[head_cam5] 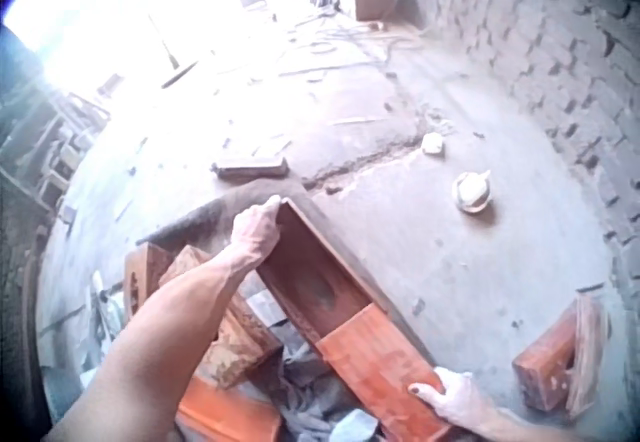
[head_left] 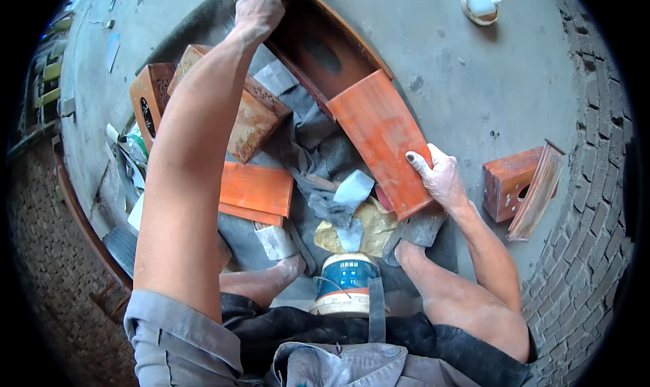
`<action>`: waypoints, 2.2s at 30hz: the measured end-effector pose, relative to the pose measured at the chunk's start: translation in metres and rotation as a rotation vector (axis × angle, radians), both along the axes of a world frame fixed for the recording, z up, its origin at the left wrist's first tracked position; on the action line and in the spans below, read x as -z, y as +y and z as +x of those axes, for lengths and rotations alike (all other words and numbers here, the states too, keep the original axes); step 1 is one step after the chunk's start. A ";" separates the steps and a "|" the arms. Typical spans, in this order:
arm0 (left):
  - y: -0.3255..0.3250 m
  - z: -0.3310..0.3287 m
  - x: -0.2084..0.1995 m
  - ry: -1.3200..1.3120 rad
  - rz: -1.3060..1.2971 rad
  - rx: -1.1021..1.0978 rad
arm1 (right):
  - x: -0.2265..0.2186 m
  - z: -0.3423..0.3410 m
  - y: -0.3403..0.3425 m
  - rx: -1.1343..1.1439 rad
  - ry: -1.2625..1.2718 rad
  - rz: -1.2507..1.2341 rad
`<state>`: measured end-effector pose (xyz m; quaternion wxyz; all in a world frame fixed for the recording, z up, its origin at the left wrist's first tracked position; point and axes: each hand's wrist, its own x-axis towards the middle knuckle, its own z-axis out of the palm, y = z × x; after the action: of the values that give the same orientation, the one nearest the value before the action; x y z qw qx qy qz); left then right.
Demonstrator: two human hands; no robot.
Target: The person sits on the floor and assembles several small wooden boxes by hand. They pick up individual pieces, align them, and fit them together to form the box structure.
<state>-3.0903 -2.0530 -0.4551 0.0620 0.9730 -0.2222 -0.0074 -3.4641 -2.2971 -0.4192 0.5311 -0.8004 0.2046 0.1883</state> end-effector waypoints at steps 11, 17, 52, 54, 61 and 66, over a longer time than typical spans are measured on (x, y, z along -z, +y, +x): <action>0.000 0.004 -0.005 0.008 -0.041 0.042 | 0.003 -0.014 0.008 -0.055 -0.061 -0.059; -0.001 0.005 -0.007 0.004 -0.010 0.060 | 0.004 -0.014 0.005 -0.071 -0.031 -0.104; 0.163 -0.341 -0.096 0.369 -0.039 0.034 | -0.010 -0.036 0.091 -0.352 -0.544 -0.125; 0.151 -0.373 -0.064 0.373 0.048 -0.006 | -0.006 -0.042 0.106 -0.395 -0.464 0.042; 0.161 -0.389 -0.023 0.406 0.106 -0.042 | -0.007 -0.053 0.116 -0.437 -0.090 0.158; 0.162 -0.394 -0.038 0.476 0.053 -0.081 | -0.013 -0.037 0.118 -0.267 0.354 0.464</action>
<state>-3.4840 -1.8910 -0.4169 0.0874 0.9532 -0.1620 -0.2400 -3.5010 -2.1790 -0.4061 0.6263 -0.6324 0.1388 0.4342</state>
